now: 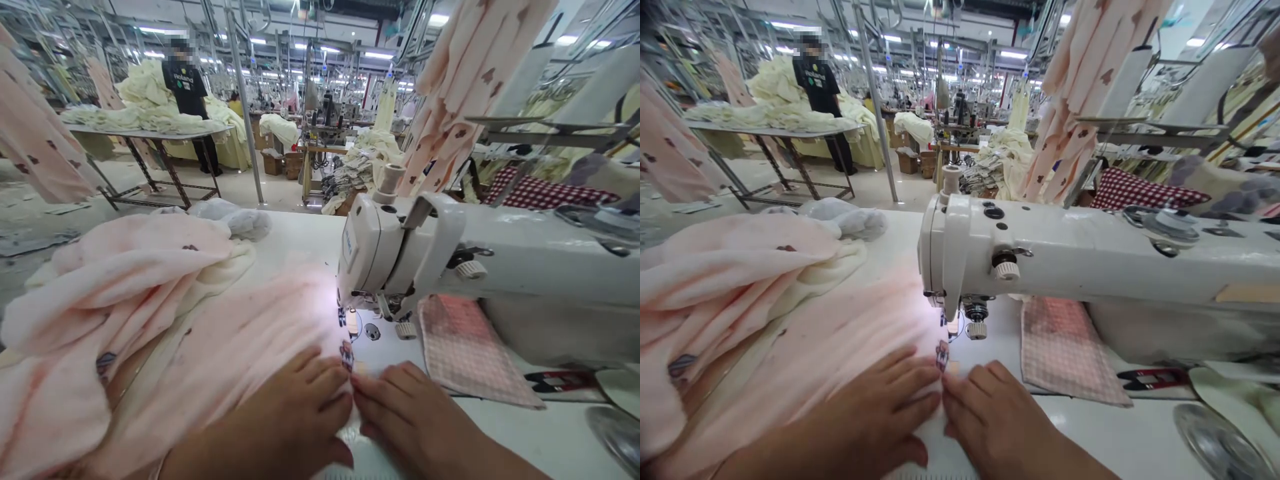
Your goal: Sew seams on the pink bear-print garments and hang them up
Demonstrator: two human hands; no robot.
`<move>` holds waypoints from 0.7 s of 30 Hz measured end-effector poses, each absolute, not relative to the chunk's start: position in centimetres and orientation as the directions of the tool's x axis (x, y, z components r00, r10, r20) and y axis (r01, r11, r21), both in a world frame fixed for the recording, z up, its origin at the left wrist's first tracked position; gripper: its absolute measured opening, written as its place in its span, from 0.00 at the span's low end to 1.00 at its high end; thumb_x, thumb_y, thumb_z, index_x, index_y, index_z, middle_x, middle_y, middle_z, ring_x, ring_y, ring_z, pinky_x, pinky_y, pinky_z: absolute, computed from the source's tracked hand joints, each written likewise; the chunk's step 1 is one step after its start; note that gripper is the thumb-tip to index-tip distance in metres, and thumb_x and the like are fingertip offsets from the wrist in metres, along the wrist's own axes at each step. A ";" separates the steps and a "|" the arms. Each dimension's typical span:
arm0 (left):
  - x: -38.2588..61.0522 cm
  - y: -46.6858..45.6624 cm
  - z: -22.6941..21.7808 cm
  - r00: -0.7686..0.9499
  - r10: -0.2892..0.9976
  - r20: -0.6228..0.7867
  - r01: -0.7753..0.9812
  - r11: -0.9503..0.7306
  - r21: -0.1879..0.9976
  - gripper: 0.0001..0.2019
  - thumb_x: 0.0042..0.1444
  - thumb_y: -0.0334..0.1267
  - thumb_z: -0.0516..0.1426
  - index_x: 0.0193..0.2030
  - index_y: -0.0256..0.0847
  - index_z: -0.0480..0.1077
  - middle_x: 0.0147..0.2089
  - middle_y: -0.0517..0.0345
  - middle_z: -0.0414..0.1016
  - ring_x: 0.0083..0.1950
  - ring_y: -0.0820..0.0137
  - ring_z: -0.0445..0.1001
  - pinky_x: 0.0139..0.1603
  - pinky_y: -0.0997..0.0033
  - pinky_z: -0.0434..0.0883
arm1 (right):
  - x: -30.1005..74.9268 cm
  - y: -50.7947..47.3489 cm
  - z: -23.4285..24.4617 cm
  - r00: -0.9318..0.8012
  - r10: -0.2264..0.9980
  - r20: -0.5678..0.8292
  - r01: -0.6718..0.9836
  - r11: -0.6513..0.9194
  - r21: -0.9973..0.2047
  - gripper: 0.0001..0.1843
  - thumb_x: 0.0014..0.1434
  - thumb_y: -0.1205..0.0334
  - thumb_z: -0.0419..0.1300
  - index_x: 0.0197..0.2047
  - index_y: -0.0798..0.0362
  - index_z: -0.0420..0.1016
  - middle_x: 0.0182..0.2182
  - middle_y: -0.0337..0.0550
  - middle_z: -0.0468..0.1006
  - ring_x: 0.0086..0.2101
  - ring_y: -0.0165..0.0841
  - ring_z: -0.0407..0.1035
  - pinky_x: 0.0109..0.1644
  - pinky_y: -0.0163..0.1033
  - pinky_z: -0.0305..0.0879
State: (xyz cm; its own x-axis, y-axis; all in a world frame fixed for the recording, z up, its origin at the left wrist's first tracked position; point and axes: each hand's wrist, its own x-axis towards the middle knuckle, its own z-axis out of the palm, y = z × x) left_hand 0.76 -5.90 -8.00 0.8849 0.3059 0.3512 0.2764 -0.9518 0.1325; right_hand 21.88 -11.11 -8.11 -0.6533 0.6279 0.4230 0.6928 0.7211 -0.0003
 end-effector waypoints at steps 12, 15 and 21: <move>1.2 3.5 -6.5 0.923 0.301 0.241 0.253 -0.944 0.212 0.13 0.63 0.47 0.50 0.39 0.39 0.67 0.42 0.54 0.68 0.42 0.65 0.65 0.47 0.64 0.62 | 21.9 -6.7 -8.1 -0.518 0.745 0.419 0.809 0.587 -0.043 0.15 0.66 0.63 0.44 0.45 0.54 0.71 0.35 0.46 0.74 0.34 0.35 0.69 0.39 0.42 0.64; 1.5 4.3 -6.2 0.905 0.323 0.278 0.265 -0.938 0.224 0.12 0.63 0.45 0.50 0.37 0.40 0.68 0.40 0.55 0.68 0.42 0.66 0.65 0.46 0.65 0.62 | 21.8 -6.7 -7.9 -0.501 0.767 0.400 0.818 0.570 -0.069 0.15 0.66 0.62 0.44 0.45 0.54 0.71 0.35 0.46 0.73 0.34 0.34 0.69 0.39 0.42 0.64; 1.0 -3.9 -7.9 0.780 0.555 0.289 0.540 -0.831 0.138 0.20 0.58 0.51 0.54 0.46 0.35 0.68 0.52 0.43 0.68 0.50 0.55 0.66 0.48 0.55 0.67 | 20.9 -9.3 -5.4 -0.556 0.704 0.442 0.728 0.669 -0.149 0.11 0.63 0.66 0.48 0.45 0.54 0.70 0.30 0.45 0.74 0.30 0.34 0.67 0.31 0.39 0.63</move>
State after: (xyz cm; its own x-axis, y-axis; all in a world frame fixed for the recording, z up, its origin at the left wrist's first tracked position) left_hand 1.03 -3.93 -7.86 0.7800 0.5549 0.2893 0.5395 -0.8305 0.1383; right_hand 20.93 -9.33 -5.35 -0.5561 0.7037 0.4421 0.7282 0.6690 -0.1489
